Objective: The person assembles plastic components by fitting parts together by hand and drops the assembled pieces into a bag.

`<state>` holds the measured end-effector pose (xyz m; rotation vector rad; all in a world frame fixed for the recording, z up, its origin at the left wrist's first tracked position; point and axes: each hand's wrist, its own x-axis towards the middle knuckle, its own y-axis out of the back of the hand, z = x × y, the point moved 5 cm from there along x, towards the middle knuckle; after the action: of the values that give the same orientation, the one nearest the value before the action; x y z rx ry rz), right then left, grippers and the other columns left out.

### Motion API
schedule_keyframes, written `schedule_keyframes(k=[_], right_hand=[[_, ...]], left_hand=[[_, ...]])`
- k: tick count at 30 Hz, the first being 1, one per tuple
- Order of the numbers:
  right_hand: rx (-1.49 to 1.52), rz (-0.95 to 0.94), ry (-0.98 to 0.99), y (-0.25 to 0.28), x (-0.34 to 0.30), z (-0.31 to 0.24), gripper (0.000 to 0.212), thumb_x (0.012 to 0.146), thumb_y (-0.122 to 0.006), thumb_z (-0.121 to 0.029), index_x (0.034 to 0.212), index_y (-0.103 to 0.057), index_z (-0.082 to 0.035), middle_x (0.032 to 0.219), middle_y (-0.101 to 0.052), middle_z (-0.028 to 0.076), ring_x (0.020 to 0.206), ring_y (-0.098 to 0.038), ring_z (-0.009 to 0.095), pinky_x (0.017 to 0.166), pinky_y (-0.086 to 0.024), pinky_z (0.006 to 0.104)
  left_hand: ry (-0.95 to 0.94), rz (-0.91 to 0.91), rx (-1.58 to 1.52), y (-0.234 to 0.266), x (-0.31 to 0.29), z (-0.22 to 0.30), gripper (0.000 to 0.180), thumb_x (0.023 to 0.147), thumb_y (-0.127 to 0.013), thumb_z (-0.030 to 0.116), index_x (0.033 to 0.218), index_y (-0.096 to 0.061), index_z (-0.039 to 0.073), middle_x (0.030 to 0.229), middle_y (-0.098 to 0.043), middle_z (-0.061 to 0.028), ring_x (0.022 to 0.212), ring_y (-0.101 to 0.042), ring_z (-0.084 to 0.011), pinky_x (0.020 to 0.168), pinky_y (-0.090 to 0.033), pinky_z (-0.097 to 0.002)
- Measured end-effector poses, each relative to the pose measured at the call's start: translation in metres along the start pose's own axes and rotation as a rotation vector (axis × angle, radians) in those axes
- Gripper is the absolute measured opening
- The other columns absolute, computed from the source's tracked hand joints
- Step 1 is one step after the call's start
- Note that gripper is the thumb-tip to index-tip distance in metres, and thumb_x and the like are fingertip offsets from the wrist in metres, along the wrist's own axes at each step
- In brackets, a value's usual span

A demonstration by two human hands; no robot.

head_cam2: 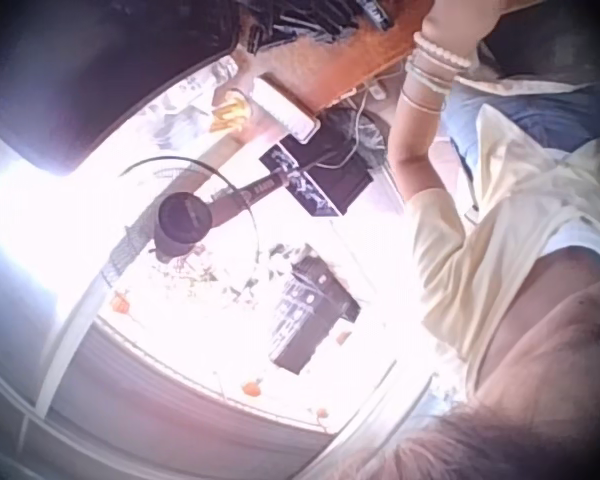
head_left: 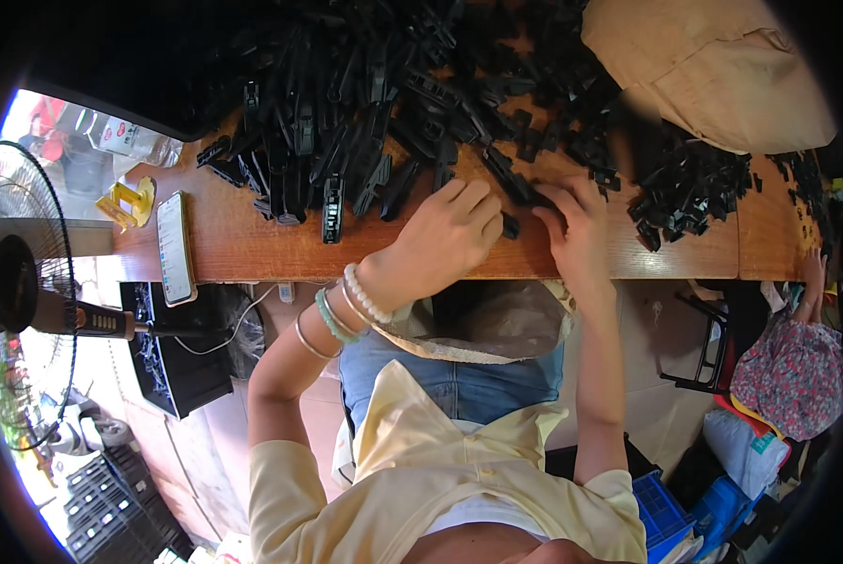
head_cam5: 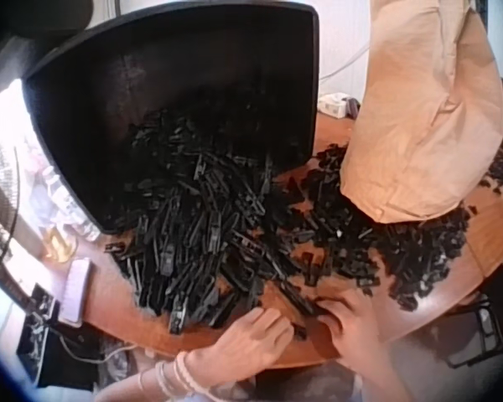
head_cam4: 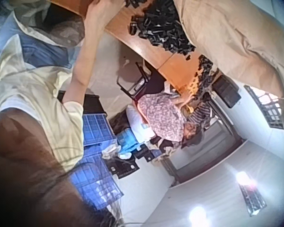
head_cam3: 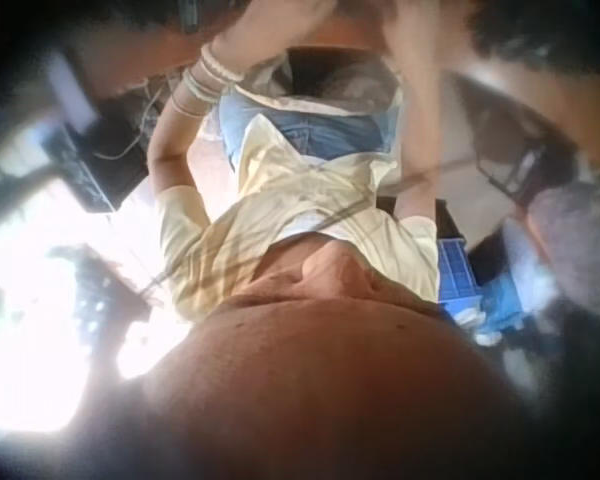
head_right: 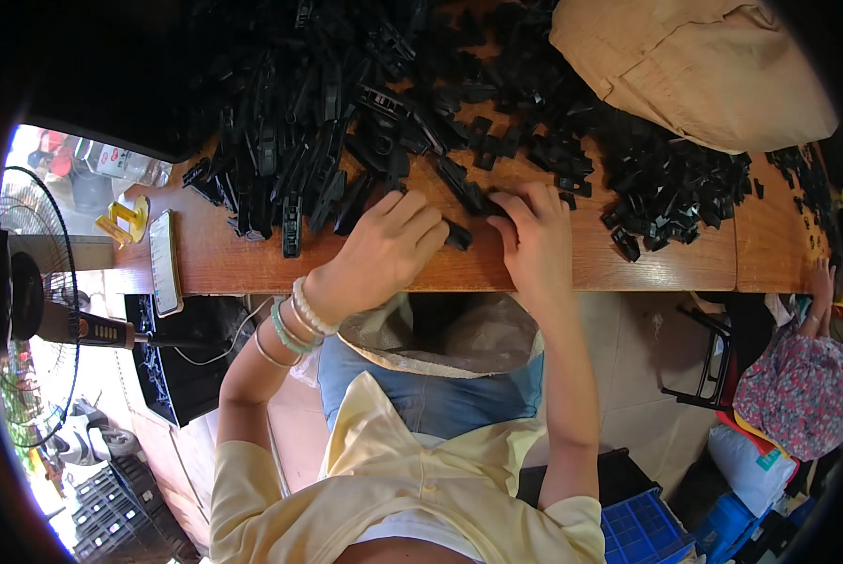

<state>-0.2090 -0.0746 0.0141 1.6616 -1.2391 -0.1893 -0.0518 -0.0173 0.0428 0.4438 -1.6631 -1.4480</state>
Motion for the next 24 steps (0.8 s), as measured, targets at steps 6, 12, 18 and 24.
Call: schedule_keyframes(k=[6, 12, 18, 24], right_hand=[[0.83, 0.186, -0.545, 0.008, -0.021, 0.009, 0.021, 0.091, -0.06, -0.001, 0.112, -0.065, -0.002, 0.097, -0.057, 0.004, 0.076, -0.058, 0.013, 0.063, -0.043, 0.0237], [0.92, -0.103, -0.521, 0.007, -0.029, -0.005, 0.033, 0.092, -0.059, 0.002, 0.124, -0.06, 0.001, 0.087, -0.054, 0.001, 0.072, -0.054, 0.008, 0.061, -0.04, 0.0177], [0.633, -0.154, -0.394, -0.002, -0.02, -0.002, 0.034, 0.074, -0.078, -0.006, 0.107, -0.071, -0.002, 0.078, -0.055, 0.005, 0.075, -0.054, 0.014, 0.066, -0.041, 0.0276], [0.523, -0.23, -0.16, -0.001, -0.011, 0.003, 0.029, 0.07, -0.078, -0.006, 0.098, -0.073, -0.001, 0.085, -0.061, 0.007, 0.083, -0.054, 0.023, 0.072, -0.042, 0.0322]], left_hand=[[0.085, -0.125, -0.512, -0.012, 0.003, -0.014, 0.009, 0.077, -0.063, 0.004, 0.086, -0.064, 0.001, 0.088, -0.056, -0.0106, 0.087, -0.055, -0.028, 0.075, -0.047, -0.0357], [0.192, 0.183, -0.448, -0.003, 0.003, -0.031, 0.014, 0.08, -0.07, 0.011, 0.088, -0.067, 0.0, 0.087, -0.059, -0.009, 0.081, -0.059, -0.0267, 0.07, -0.049, -0.0363], [0.29, 0.156, -0.457, -0.004, -0.023, -0.018, 0.02, 0.074, -0.076, 0.01, 0.089, -0.068, 0.0, 0.085, -0.058, -0.0074, 0.079, -0.057, -0.026, 0.069, -0.049, -0.0358], [0.296, 0.202, -0.568, -0.009, -0.027, -0.02, 0.022, 0.072, -0.076, 0.006, 0.091, -0.068, -0.002, 0.085, -0.059, -0.0087, 0.077, -0.057, -0.0264, 0.067, -0.049, -0.0359]])
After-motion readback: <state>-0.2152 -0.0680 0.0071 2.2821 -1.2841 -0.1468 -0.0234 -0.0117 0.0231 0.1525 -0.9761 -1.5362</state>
